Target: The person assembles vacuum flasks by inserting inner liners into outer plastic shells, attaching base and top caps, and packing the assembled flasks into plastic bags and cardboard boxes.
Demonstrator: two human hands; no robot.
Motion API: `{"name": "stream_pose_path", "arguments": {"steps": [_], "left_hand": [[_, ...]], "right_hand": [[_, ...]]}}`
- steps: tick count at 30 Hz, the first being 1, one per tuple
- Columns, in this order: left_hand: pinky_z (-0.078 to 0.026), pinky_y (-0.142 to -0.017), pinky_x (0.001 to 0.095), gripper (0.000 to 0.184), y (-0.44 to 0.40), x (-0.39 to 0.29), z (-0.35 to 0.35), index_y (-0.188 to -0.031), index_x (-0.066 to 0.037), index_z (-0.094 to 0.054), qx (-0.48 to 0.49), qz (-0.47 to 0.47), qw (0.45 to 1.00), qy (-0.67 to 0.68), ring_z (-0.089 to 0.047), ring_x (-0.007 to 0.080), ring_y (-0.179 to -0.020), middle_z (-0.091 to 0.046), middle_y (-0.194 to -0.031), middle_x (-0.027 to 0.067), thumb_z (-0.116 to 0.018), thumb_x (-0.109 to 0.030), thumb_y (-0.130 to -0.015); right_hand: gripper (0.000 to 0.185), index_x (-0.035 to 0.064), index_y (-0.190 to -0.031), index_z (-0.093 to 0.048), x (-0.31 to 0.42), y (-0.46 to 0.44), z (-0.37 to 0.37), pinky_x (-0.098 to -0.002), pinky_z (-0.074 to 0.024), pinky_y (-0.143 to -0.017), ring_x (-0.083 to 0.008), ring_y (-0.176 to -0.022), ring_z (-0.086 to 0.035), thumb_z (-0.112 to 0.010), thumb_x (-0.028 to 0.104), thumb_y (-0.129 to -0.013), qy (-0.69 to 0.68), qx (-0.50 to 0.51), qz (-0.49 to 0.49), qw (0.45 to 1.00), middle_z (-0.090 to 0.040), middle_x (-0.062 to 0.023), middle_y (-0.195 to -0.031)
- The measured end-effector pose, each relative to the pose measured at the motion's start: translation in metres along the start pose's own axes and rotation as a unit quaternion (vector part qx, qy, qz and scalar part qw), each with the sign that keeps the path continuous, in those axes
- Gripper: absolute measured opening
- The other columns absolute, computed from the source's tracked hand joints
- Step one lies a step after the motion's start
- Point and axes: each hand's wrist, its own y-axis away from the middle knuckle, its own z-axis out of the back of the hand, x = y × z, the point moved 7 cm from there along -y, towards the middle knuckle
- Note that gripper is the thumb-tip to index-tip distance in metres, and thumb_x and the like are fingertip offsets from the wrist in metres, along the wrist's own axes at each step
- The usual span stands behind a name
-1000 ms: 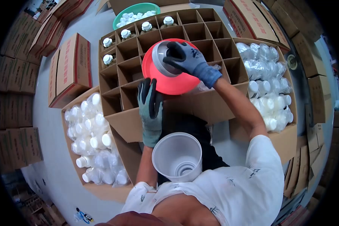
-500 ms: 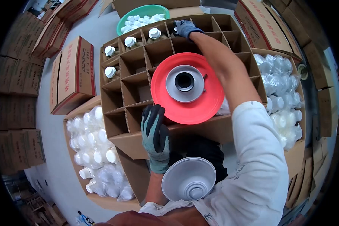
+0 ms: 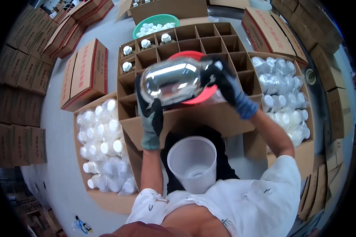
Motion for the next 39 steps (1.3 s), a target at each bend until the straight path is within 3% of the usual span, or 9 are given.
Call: {"name": "stream_pose_path", "arguments": {"steps": [3, 7, 10, 15, 18, 22, 27, 29, 39], "left_hand": [[-0.033, -0.106, 0.0344, 0.071, 0.024, -0.039, 0.011, -0.145, -0.004, -0.026, 0.019, -0.022, 0.999, -0.019, -0.039, 0.0226, -0.129, -0.036, -0.144, 0.0105, -0.062, -0.023, -0.087], [-0.031, -0.108, 0.0351, 0.067, 0.050, -0.076, 0.029, -0.138, 0.001, -0.039, 0.063, 0.084, 0.992, -0.072, -0.042, 0.0243, -0.127, -0.045, -0.138, 0.0140, -0.062, -0.029, -0.083], [-0.038, -0.103, 0.0343, 0.076, 0.074, -0.091, 0.018, -0.138, 0.003, -0.040, 0.151, 0.118, 0.972, -0.135, -0.048, 0.0230, -0.123, -0.047, -0.136, 0.0134, -0.069, -0.035, -0.079], [-0.042, -0.101, 0.0346, 0.055, 0.177, -0.071, 0.069, -0.137, 0.001, -0.040, 0.057, 0.208, 0.956, -0.198, -0.048, 0.0244, -0.123, -0.044, -0.138, 0.0138, -0.059, -0.020, -0.089], [-0.034, -0.106, 0.0369, 0.044, 0.278, -0.039, 0.123, -0.134, -0.001, -0.041, 0.127, 0.152, 0.869, -0.454, -0.042, 0.0267, -0.127, -0.044, -0.137, 0.0150, -0.049, -0.015, -0.094], [-0.034, -0.106, 0.0347, 0.045, 0.360, -0.008, 0.152, -0.135, -0.002, -0.041, 0.042, 0.262, 0.915, -0.306, -0.042, 0.0220, -0.126, -0.045, -0.137, 0.0115, -0.053, -0.015, -0.093], [-0.036, -0.106, 0.0348, 0.058, 0.343, 0.022, 0.171, -0.139, -0.004, -0.036, -0.044, 0.383, 0.921, -0.046, -0.043, 0.0213, -0.127, -0.044, -0.139, 0.0102, -0.062, -0.014, -0.088], [-0.028, -0.112, 0.0382, 0.094, 0.352, 0.031, 0.211, -0.144, -0.008, -0.027, 0.257, 0.188, 0.811, -0.490, -0.035, 0.0227, -0.133, -0.035, -0.146, 0.0105, -0.082, -0.024, -0.070], [-0.030, -0.110, 0.0388, 0.087, 0.324, 0.027, 0.195, -0.142, -0.009, -0.031, 0.177, 0.209, 0.875, -0.400, -0.038, 0.0246, -0.131, -0.039, -0.142, 0.0116, -0.079, -0.026, -0.072]], "right_hand": [[0.039, 0.0050, -0.128, -0.043, -0.005, 0.067, -0.050, -0.0280, -0.0515, -0.076, -0.0140, -0.091, -0.061, -0.049, 0.028, -0.097, -0.058, 0.028, -0.133, 0.989, -0.058, -0.0069, -0.107], [0.032, 0.0038, -0.119, -0.055, 0.033, 0.119, -0.089, -0.0336, -0.0423, -0.095, -0.0212, -0.107, -0.055, -0.055, 0.022, -0.093, 0.086, 0.195, -0.063, 0.975, -0.057, -0.0107, -0.114], [0.032, 0.0024, -0.119, -0.054, 0.025, 0.150, -0.075, -0.0349, -0.0415, -0.096, -0.0240, -0.110, -0.053, -0.055, 0.019, -0.092, 0.121, 0.152, -0.005, 0.981, -0.055, -0.0129, -0.118], [0.054, 0.0033, -0.135, -0.040, -0.015, 0.269, -0.062, -0.0378, -0.0364, -0.104, -0.0285, -0.127, -0.042, -0.061, 0.020, -0.089, 0.071, 0.106, -0.133, 0.983, -0.044, -0.0153, -0.136], [0.076, 0.0045, -0.142, -0.032, -0.029, 0.338, -0.081, -0.0381, -0.0334, -0.107, -0.0275, -0.131, -0.039, -0.071, 0.028, -0.081, 0.234, 0.125, -0.151, 0.952, -0.039, -0.0167, -0.141], [0.078, 0.0033, -0.138, -0.038, -0.006, 0.308, -0.101, -0.0376, -0.0398, -0.101, -0.0291, -0.117, -0.051, -0.074, 0.037, -0.077, 0.052, 0.149, -0.253, 0.955, -0.050, -0.0173, -0.129], [0.072, 0.0137, -0.137, -0.045, 0.067, 0.247, -0.136, -0.0461, -0.0358, -0.102, -0.0411, -0.121, -0.041, -0.073, 0.031, -0.073, 0.261, 0.314, 0.160, 0.899, -0.040, -0.0220, -0.134], [0.070, 0.0153, -0.134, -0.047, 0.084, 0.243, -0.121, -0.0488, -0.0349, -0.102, -0.0414, -0.122, -0.041, -0.074, 0.030, -0.071, 0.261, 0.273, 0.189, 0.906, -0.040, -0.0213, -0.135], [0.093, 0.0024, -0.136, -0.039, 0.026, 0.206, -0.162, -0.0369, -0.0330, -0.106, -0.0293, -0.126, -0.043, -0.084, 0.029, -0.060, 0.018, 0.238, 0.076, 0.968, -0.044, -0.0169, -0.135]]}}
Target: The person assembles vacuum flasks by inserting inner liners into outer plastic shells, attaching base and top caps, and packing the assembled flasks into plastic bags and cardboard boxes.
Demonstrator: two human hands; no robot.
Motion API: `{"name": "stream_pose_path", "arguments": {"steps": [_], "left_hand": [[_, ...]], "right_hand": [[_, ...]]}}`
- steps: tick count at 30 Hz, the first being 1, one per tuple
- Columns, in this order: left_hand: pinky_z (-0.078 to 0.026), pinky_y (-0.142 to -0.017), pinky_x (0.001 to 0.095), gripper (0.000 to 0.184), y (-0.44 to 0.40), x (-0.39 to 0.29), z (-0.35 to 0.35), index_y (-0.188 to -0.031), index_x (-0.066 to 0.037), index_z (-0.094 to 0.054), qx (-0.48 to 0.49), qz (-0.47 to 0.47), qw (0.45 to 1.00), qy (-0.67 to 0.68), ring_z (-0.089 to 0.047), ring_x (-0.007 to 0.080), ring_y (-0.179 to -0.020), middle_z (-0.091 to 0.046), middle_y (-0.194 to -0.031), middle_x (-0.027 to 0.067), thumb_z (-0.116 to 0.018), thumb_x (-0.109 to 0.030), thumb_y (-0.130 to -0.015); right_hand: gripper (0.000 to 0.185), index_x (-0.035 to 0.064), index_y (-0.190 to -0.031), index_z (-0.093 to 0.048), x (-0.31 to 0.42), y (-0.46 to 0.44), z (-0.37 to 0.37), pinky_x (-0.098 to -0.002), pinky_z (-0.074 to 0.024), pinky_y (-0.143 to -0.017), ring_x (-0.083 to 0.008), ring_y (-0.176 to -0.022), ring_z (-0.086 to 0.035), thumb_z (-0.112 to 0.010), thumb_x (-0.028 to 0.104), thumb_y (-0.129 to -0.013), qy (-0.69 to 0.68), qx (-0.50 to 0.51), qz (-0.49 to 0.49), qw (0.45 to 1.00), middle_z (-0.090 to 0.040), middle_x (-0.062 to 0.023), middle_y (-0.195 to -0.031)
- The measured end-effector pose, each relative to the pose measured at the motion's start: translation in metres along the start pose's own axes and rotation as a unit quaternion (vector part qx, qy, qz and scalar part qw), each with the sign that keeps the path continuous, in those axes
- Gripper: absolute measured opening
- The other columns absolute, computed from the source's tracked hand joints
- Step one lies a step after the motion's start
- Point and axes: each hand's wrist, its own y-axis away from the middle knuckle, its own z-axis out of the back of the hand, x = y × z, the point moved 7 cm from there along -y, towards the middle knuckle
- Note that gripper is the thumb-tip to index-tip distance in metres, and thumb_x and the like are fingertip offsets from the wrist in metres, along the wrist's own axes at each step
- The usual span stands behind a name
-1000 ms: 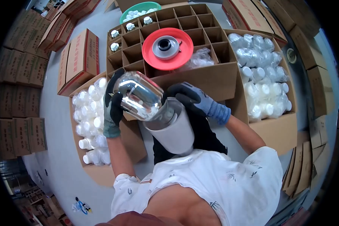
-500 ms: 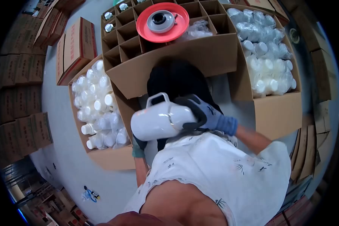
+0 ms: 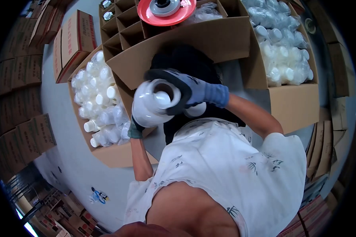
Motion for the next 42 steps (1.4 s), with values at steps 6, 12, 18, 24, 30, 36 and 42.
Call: {"name": "stream_pose_path", "arguments": {"steps": [6, 12, 18, 24, 30, 36, 42], "left_hand": [[-0.032, -0.108, 0.0391, 0.081, -0.007, -0.009, -0.001, -0.141, -0.009, -0.033, -0.029, -0.030, 0.998, -0.036, -0.040, 0.0255, -0.129, -0.042, -0.140, 0.0123, -0.076, -0.027, -0.075], [-0.034, -0.106, 0.0395, 0.073, -0.004, -0.039, -0.028, -0.139, -0.009, -0.037, -0.111, -0.120, 0.977, -0.138, -0.043, 0.0262, -0.127, -0.046, -0.137, 0.0127, -0.073, -0.028, -0.078], [-0.038, -0.101, 0.0405, 0.057, -0.021, -0.079, -0.021, -0.131, -0.010, -0.049, -0.224, -0.155, 0.952, -0.139, -0.050, 0.0267, -0.119, -0.054, -0.128, 0.0122, -0.069, -0.028, -0.080], [-0.039, -0.100, 0.0376, 0.058, -0.013, -0.107, -0.011, -0.132, -0.008, -0.048, -0.205, -0.195, 0.936, -0.209, -0.052, 0.0255, -0.118, -0.055, -0.127, 0.0104, -0.071, -0.021, -0.081], [-0.040, -0.100, 0.0371, 0.056, -0.011, -0.088, -0.017, -0.132, -0.008, -0.048, -0.180, -0.171, 0.952, -0.180, -0.052, 0.0253, -0.118, -0.055, -0.127, 0.0105, -0.069, -0.020, -0.082], [-0.040, -0.100, 0.0366, 0.054, -0.026, -0.056, -0.004, -0.132, -0.008, -0.049, -0.129, -0.108, 0.982, -0.090, -0.052, 0.0252, -0.118, -0.055, -0.127, 0.0106, -0.068, -0.019, -0.082], [-0.040, -0.100, 0.0361, 0.052, -0.029, -0.031, 0.018, -0.131, -0.008, -0.049, -0.071, -0.039, 0.996, -0.024, -0.053, 0.0250, -0.117, -0.055, -0.127, 0.0107, -0.066, -0.018, -0.083]], "right_hand": [[0.082, 0.0038, -0.130, -0.046, 0.034, -0.050, 0.002, -0.0357, -0.0428, -0.097, -0.0242, -0.112, -0.055, -0.083, 0.029, -0.062, -0.024, 0.016, 0.025, 0.999, -0.055, -0.0122, -0.124], [0.075, 0.0042, -0.126, -0.048, 0.030, -0.054, 0.016, -0.0350, -0.0439, -0.094, -0.0237, -0.108, -0.057, -0.083, 0.025, -0.064, 0.001, -0.099, 0.017, 0.995, -0.058, -0.0125, -0.117], [0.078, 0.0039, -0.127, -0.047, 0.051, -0.068, 0.014, -0.0340, -0.0438, -0.094, -0.0220, -0.107, -0.057, -0.084, 0.023, -0.061, -0.014, -0.051, 0.037, 0.998, -0.058, -0.0120, -0.116], [0.074, 0.0043, -0.127, -0.048, 0.032, -0.067, 0.035, -0.0327, -0.0412, -0.097, -0.0173, -0.110, -0.053, -0.083, 0.021, -0.065, -0.015, -0.237, -0.019, 0.971, -0.055, -0.0084, -0.119], [0.076, 0.0036, -0.128, -0.047, 0.048, -0.069, 0.026, -0.0328, -0.0396, -0.099, -0.0179, -0.113, -0.051, -0.083, 0.021, -0.064, -0.045, -0.210, -0.002, 0.977, -0.054, -0.0085, -0.122], [0.081, 0.0033, -0.130, -0.044, 0.049, -0.066, 0.016, -0.0338, -0.0413, -0.097, -0.0214, -0.111, -0.054, -0.083, 0.022, -0.062, -0.075, -0.098, 0.070, 0.990, -0.056, -0.0101, -0.119], [0.093, 0.0026, -0.139, -0.035, -0.014, -0.018, -0.017, -0.0448, -0.0298, -0.107, -0.0376, -0.125, -0.041, -0.080, 0.035, -0.064, 0.232, -0.052, 0.009, 0.971, -0.043, -0.0221, -0.133]]}}
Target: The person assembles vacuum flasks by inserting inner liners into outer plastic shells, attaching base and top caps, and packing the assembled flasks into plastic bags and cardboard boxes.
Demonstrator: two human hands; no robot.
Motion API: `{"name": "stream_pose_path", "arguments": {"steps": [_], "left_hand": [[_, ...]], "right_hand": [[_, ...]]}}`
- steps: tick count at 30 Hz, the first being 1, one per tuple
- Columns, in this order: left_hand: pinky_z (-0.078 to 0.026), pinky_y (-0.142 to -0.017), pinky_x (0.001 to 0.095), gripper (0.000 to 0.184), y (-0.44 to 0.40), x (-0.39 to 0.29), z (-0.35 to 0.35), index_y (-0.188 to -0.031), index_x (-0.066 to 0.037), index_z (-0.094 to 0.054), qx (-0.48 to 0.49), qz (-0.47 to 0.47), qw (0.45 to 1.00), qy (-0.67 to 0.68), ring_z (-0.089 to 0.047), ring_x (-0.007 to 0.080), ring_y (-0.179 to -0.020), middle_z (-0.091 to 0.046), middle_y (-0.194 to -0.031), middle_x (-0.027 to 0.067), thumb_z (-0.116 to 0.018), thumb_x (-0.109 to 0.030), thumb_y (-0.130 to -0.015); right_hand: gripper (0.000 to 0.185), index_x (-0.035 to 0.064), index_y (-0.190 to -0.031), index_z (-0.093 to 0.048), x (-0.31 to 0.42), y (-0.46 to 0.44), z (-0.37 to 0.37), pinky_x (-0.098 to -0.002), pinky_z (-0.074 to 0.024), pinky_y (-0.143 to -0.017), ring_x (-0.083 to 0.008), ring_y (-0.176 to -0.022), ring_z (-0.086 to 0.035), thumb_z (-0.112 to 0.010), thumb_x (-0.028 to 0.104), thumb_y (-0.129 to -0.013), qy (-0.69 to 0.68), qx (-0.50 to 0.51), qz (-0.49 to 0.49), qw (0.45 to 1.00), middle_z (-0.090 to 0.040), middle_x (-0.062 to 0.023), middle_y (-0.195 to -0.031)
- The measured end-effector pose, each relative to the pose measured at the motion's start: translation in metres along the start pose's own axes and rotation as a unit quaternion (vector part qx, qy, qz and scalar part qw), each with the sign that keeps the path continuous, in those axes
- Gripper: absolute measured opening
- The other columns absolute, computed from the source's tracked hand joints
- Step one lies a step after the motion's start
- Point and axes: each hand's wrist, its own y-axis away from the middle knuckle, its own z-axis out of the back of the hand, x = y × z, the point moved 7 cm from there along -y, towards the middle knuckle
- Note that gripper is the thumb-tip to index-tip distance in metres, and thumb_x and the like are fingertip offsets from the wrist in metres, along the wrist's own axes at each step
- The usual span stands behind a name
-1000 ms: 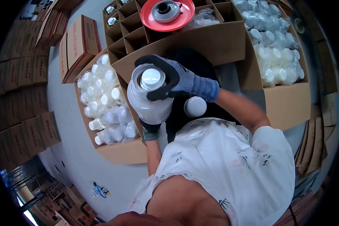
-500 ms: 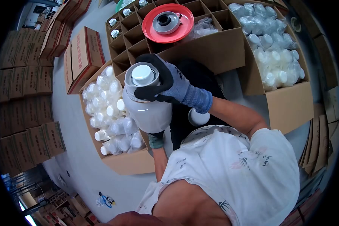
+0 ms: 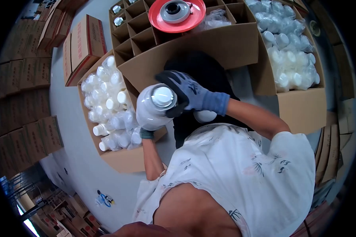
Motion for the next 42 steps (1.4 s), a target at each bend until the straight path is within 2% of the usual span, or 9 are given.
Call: {"name": "stream_pose_path", "arguments": {"steps": [6, 17, 20, 23, 27, 31, 34, 37, 42], "left_hand": [[-0.041, -0.099, 0.0356, 0.051, 0.011, -0.001, -0.005, -0.131, -0.008, -0.049, 0.013, 0.020, 1.000, 0.009, -0.053, 0.0249, -0.117, -0.055, -0.127, 0.0108, -0.065, -0.017, -0.084], [-0.041, -0.099, 0.0347, 0.047, -0.033, -0.004, 0.006, -0.131, -0.008, -0.049, 0.055, 0.063, 0.994, 0.066, -0.053, 0.0246, -0.117, -0.055, -0.127, 0.0109, -0.062, -0.016, -0.085], [-0.041, -0.099, 0.0344, 0.047, -0.046, -0.005, 0.011, -0.130, -0.008, -0.049, 0.075, 0.078, 0.991, 0.083, -0.053, 0.0245, -0.117, -0.055, -0.127, 0.0110, -0.061, -0.015, -0.086], [-0.041, -0.098, 0.0342, 0.046, -0.048, -0.007, 0.014, -0.130, -0.007, -0.049, 0.095, 0.091, 0.986, 0.097, -0.053, 0.0244, -0.117, -0.055, -0.127, 0.0110, -0.060, -0.015, -0.086], [-0.041, -0.098, 0.0338, 0.045, -0.056, -0.013, 0.022, -0.130, -0.007, -0.050, 0.127, 0.118, 0.978, 0.116, -0.054, 0.0243, -0.117, -0.055, -0.127, 0.0111, -0.059, -0.014, -0.087], [-0.042, -0.098, 0.0335, 0.044, -0.101, -0.065, 0.051, -0.130, -0.007, -0.050, 0.215, 0.102, 0.968, 0.081, -0.054, 0.0242, -0.116, -0.055, -0.127, 0.0111, -0.058, -0.014, -0.087], [-0.046, -0.091, 0.0325, 0.034, -0.133, -0.157, 0.012, -0.121, -0.006, -0.056, 0.194, -0.284, 0.893, -0.291, -0.059, 0.0257, -0.108, -0.061, -0.117, 0.0150, -0.048, -0.007, -0.088], [-0.048, -0.084, 0.0412, 0.021, -0.156, -0.181, -0.098, -0.094, -0.005, -0.062, 0.357, -0.118, 0.876, -0.302, -0.062, 0.0341, -0.090, -0.066, -0.091, 0.0192, -0.050, -0.021, -0.088], [-0.047, -0.081, 0.0417, 0.037, -0.169, -0.185, -0.109, -0.089, -0.004, -0.065, 0.429, -0.065, 0.865, -0.251, -0.061, 0.0349, -0.087, -0.065, -0.096, 0.0195, -0.054, -0.039, -0.086]], "right_hand": [[0.089, 0.0113, -0.144, -0.031, -0.042, 0.129, -0.054, -0.0484, -0.0244, -0.111, -0.0383, -0.127, -0.037, -0.073, 0.039, -0.070, 0.225, 0.376, -0.082, 0.895, -0.038, -0.0210, -0.137], [0.081, 0.0204, -0.139, -0.041, 0.030, 0.046, 0.051, -0.0511, -0.0356, -0.104, -0.0405, -0.129, -0.036, -0.076, 0.023, -0.067, 0.173, 0.203, 0.131, 0.955, -0.033, -0.0160, -0.145], [0.068, 0.0107, -0.135, -0.044, -0.028, 0.058, 0.041, -0.0394, -0.0441, -0.098, -0.0318, -0.112, -0.054, -0.072, 0.034, -0.077, -0.138, 0.118, -0.191, 0.965, -0.056, -0.0152, -0.123], [0.057, 0.0020, -0.132, -0.048, -0.054, 0.110, 0.011, -0.0295, -0.0354, -0.104, -0.0150, -0.117, -0.049, -0.051, 0.045, -0.094, -0.547, 0.029, -0.545, 0.635, -0.054, -0.0062, -0.125], [0.074, 0.0031, -0.142, -0.033, -0.017, 0.081, 0.051, -0.0337, -0.0307, -0.107, -0.0204, -0.126, -0.040, -0.063, 0.042, -0.087, -0.176, -0.008, -0.149, 0.973, -0.044, -0.0091, -0.137], [0.078, 0.0046, -0.143, -0.032, -0.024, 0.101, 0.024, -0.0349, -0.0278, -0.109, -0.0239, -0.133, -0.034, -0.068, 0.037, -0.083, -0.410, 0.128, -0.419, 0.800, -0.039, -0.0136, -0.141], [0.055, 0.0062, -0.129, -0.051, -0.078, 0.087, 0.034, -0.0350, -0.0465, -0.092, -0.0232, -0.104, -0.060, -0.065, 0.037, -0.085, -0.019, 0.412, -0.330, 0.849, -0.062, -0.0140, -0.116], [0.043, 0.0081, -0.119, -0.058, -0.100, -0.019, 0.115, -0.0373, -0.0517, -0.078, -0.0248, -0.087, -0.065, -0.065, 0.033, -0.084, 0.139, 0.078, -0.143, 0.977, -0.066, -0.0146, -0.094], [0.050, 0.0180, -0.132, -0.049, -0.197, -0.143, 0.131, -0.0404, -0.0437, -0.095, -0.0335, -0.112, -0.053, -0.064, 0.025, -0.085, 0.405, 0.016, 0.044, 0.913, -0.051, -0.0159, -0.125]]}}
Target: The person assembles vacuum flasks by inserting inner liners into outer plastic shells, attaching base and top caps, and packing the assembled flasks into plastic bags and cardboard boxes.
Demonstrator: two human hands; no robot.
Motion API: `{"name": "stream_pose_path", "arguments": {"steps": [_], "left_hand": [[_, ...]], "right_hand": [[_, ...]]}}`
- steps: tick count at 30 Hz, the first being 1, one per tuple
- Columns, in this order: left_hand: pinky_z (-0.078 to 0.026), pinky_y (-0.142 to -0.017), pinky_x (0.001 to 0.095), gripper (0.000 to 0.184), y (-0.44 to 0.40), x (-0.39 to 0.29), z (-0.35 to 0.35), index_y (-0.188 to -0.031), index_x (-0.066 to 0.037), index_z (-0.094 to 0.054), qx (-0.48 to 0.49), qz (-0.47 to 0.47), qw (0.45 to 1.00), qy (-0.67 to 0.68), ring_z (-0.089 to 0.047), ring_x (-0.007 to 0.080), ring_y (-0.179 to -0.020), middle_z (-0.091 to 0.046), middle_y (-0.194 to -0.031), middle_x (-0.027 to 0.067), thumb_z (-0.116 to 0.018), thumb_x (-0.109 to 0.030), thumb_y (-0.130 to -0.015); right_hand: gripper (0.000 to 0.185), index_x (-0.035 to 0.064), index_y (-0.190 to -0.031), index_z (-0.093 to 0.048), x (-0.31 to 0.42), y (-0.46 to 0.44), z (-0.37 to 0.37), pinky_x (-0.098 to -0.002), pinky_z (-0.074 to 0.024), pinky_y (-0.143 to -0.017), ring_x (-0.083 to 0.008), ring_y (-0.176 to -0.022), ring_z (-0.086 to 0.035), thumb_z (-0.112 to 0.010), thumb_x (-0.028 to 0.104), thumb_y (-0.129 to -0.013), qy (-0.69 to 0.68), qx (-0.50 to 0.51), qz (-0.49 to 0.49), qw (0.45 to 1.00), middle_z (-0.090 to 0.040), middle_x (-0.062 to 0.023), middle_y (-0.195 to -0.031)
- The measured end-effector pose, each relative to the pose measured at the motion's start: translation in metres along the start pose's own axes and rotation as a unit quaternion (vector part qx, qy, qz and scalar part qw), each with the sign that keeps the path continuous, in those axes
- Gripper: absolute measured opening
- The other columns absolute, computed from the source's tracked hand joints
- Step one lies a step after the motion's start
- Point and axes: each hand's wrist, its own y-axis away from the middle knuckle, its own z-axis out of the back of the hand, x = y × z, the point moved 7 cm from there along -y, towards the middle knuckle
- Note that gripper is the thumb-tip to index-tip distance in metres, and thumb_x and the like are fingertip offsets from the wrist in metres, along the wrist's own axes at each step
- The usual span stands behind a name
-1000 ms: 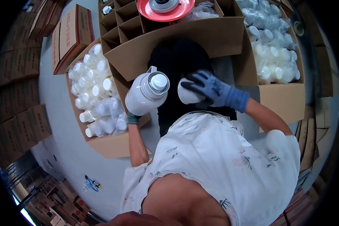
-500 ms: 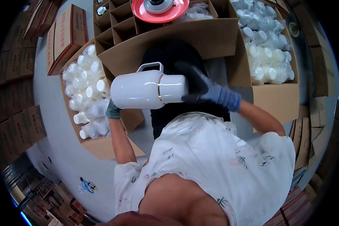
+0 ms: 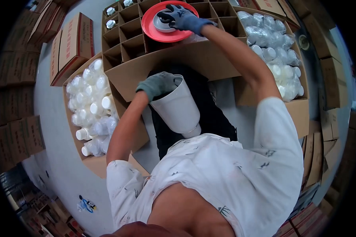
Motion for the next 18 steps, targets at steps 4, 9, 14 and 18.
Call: {"name": "stream_pose_path", "arguments": {"steps": [4, 9, 14, 18], "left_hand": [[-0.048, -0.083, 0.0379, 0.050, 0.044, 0.041, 0.035, -0.110, -0.004, -0.064, -0.131, -0.024, 0.968, 0.214, -0.061, 0.0265, -0.099, -0.064, -0.105, 0.0142, -0.058, -0.048, -0.086], [-0.050, -0.091, 0.0426, 0.057, 0.050, 0.107, 0.050, -0.133, -0.007, -0.045, -0.425, -0.030, 0.664, 0.615, -0.055, 0.0244, -0.112, -0.054, -0.123, 0.0104, -0.049, -0.047, -0.093], [-0.041, -0.102, 0.0442, 0.055, 0.039, 0.048, 0.090, -0.137, -0.008, -0.041, -0.493, -0.194, 0.714, 0.457, -0.046, 0.0284, -0.123, -0.046, -0.136, 0.0114, -0.054, -0.036, -0.092], [-0.028, -0.110, 0.0471, 0.064, 0.057, 0.001, 0.094, -0.134, -0.011, -0.049, -0.550, -0.120, 0.825, -0.052, -0.037, 0.0389, -0.130, -0.043, -0.141, 0.0135, -0.071, -0.019, -0.075]], "right_hand": [[0.054, 0.0185, -0.134, -0.046, -0.040, -0.041, -0.058, -0.0408, -0.0450, -0.090, -0.0337, -0.110, -0.052, -0.065, 0.015, -0.083, -0.034, 0.156, -0.060, 0.985, -0.050, -0.0161, -0.122], [0.062, 0.0173, -0.133, -0.046, 0.052, -0.030, 0.032, -0.0412, -0.0474, -0.085, -0.0349, -0.099, -0.054, -0.072, 0.019, -0.077, -0.141, -0.009, 0.095, 0.985, -0.049, -0.0166, -0.114], [0.048, 0.0093, -0.129, -0.045, 0.097, 0.012, 0.030, -0.0365, -0.0511, -0.078, -0.0249, -0.098, -0.058, -0.062, 0.026, -0.087, -0.435, -0.023, -0.148, 0.888, -0.057, -0.0165, -0.112], [0.044, 0.0103, -0.137, -0.040, 0.111, 0.048, -0.010, -0.0329, -0.0490, -0.092, -0.0171, -0.111, -0.055, -0.051, 0.023, -0.096, -0.860, -0.002, -0.170, 0.482, -0.055, -0.0065, -0.126]]}}
